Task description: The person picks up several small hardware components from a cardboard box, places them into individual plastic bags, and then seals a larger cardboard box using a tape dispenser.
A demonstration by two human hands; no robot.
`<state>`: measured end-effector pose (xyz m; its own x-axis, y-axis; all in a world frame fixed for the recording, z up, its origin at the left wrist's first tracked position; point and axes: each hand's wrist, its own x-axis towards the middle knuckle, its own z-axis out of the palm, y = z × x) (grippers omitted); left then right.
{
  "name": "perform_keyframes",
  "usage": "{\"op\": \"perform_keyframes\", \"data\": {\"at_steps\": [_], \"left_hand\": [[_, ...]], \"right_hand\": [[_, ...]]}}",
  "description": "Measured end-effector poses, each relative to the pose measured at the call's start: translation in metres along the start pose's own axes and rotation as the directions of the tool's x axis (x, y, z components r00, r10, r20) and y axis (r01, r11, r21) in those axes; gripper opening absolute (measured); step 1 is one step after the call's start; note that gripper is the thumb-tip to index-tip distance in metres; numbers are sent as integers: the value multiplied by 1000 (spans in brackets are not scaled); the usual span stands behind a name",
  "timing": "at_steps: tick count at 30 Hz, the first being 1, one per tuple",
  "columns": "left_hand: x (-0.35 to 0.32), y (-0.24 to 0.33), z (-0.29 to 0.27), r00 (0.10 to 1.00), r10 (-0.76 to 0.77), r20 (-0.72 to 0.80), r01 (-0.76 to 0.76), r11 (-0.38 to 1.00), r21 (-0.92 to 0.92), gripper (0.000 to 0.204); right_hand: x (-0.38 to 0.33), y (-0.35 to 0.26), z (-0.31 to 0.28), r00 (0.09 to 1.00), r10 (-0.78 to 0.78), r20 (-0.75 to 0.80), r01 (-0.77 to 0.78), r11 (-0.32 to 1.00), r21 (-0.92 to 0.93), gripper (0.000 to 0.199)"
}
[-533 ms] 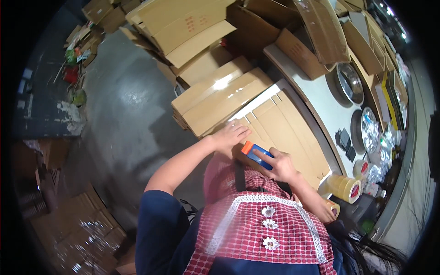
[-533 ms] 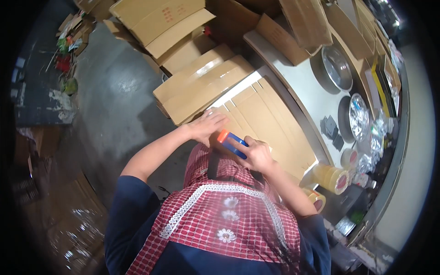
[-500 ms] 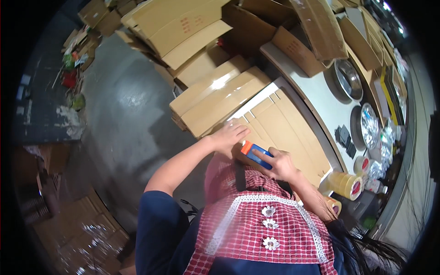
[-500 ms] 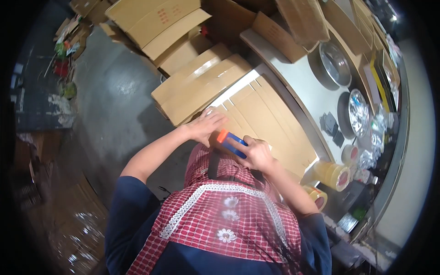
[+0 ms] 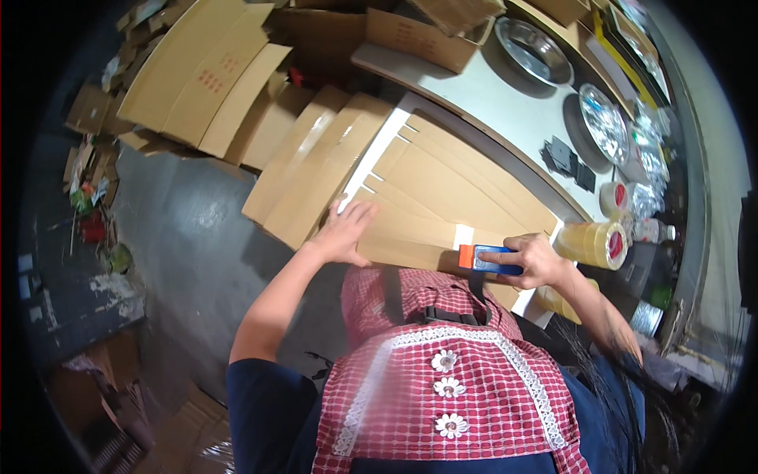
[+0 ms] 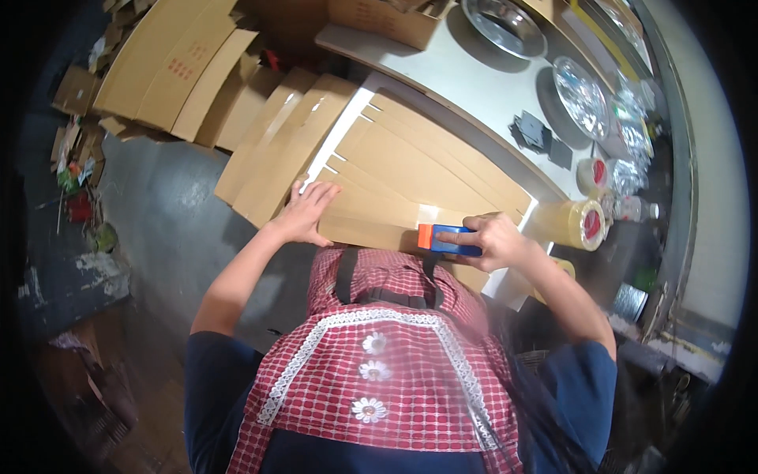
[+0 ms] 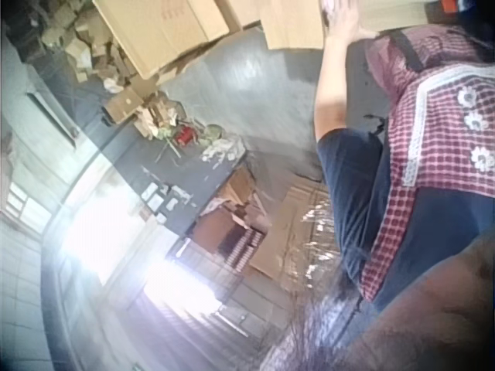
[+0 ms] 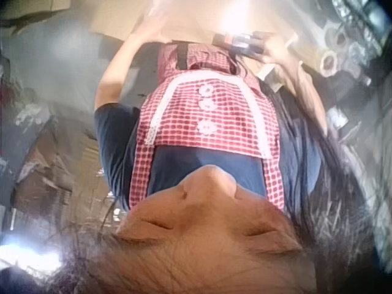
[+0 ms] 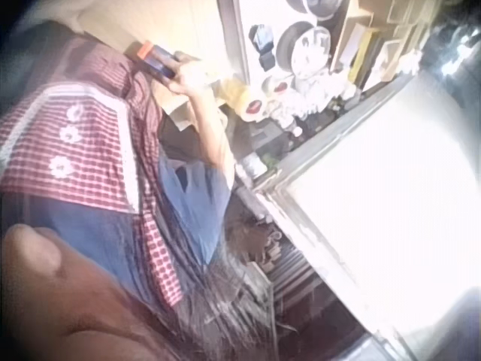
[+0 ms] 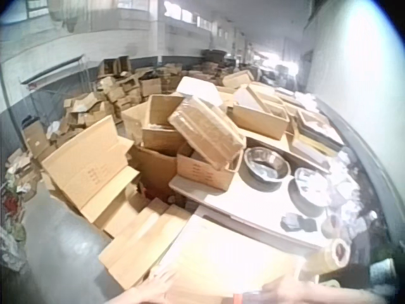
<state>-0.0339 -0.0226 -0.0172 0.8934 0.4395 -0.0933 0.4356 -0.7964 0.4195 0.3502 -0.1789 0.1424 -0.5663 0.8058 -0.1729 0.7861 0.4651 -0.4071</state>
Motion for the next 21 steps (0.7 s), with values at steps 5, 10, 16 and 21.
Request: {"op": "perform_keyframes", "data": {"at_steps": [5, 10, 16, 21], "left_hand": [[2, -1, -2, 1000, 0, 27, 0, 1000, 16, 127], [5, -1, -7, 999, 6, 42, -7, 1000, 30, 128], [4, 3, -9, 997, -14, 75, 8, 997, 77, 130], [4, 2, -6, 995, -23, 94, 12, 994, 110, 132]], "right_hand": [[-53, 30, 0, 986, 119, 118, -98, 980, -173, 58], [-62, 40, 12, 990, 113, 81, -98, 980, -171, 57], [-63, 40, 17, 994, 95, 44, -88, 987, -132, 59], [-59, 41, 27, 995, 90, 39, -84, 988, -132, 55]]}}
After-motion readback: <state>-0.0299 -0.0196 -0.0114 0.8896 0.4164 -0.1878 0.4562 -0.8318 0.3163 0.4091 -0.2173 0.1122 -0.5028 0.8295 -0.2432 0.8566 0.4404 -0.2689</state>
